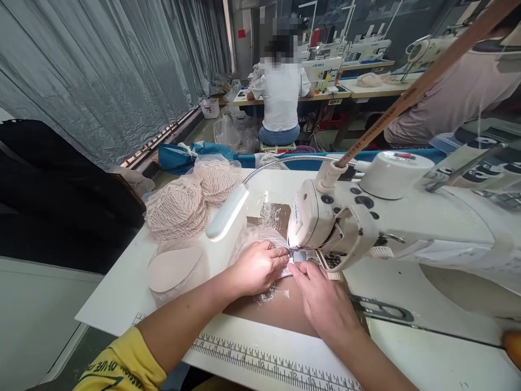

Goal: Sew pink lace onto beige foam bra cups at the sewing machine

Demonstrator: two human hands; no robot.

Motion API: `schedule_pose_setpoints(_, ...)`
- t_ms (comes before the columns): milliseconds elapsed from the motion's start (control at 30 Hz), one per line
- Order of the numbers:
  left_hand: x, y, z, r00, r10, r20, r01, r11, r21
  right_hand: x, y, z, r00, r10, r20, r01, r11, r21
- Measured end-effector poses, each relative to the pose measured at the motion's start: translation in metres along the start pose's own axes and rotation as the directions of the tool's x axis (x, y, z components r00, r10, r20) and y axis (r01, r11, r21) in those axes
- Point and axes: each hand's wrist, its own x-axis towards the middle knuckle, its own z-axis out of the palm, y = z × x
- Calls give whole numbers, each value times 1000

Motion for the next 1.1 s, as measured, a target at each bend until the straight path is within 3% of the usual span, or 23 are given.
schedule_pose_setpoints(233,3,0,-4,998,-53,18,52,998,32,-6,2,4,998,-44,-36,45,999,5)
schedule_pose_setpoints(567,-2,3,4,974,-225,-32,227,971,72,-6,1,4,996,-32,-79,35,999,36)
schedule_pose_setpoints(733,-7,2,-6,943,-331,37,332,943,-29,-9,6,4,991,-21,-133,45,983,180)
schedule_pose_setpoints(800,-14,3,-16,952,-274,132,291,949,-123,-11,9,2,990,-8,-143,47,962,270)
schedule_pose_setpoints(867,-23,6,-27,965,-79,250,149,949,-278,-12,11,0,989,8,-149,47,932,360)
schedule_pose_setpoints(933,-32,10,-37,957,113,267,22,890,-456,-14,12,-3,991,5,-136,54,900,432)
schedule_pose_setpoints(967,-34,12,-41,963,138,230,2,854,-520,-14,12,-4,993,-6,-120,61,886,460)
schedule_pose_setpoints(1033,-35,14,-46,992,26,120,47,825,-563,-15,11,-5,995,-48,-87,86,862,499)
schedule_pose_setpoints(1100,-31,13,-47,987,-156,31,149,843,-516,-15,11,-6,992,-101,-79,128,849,513)
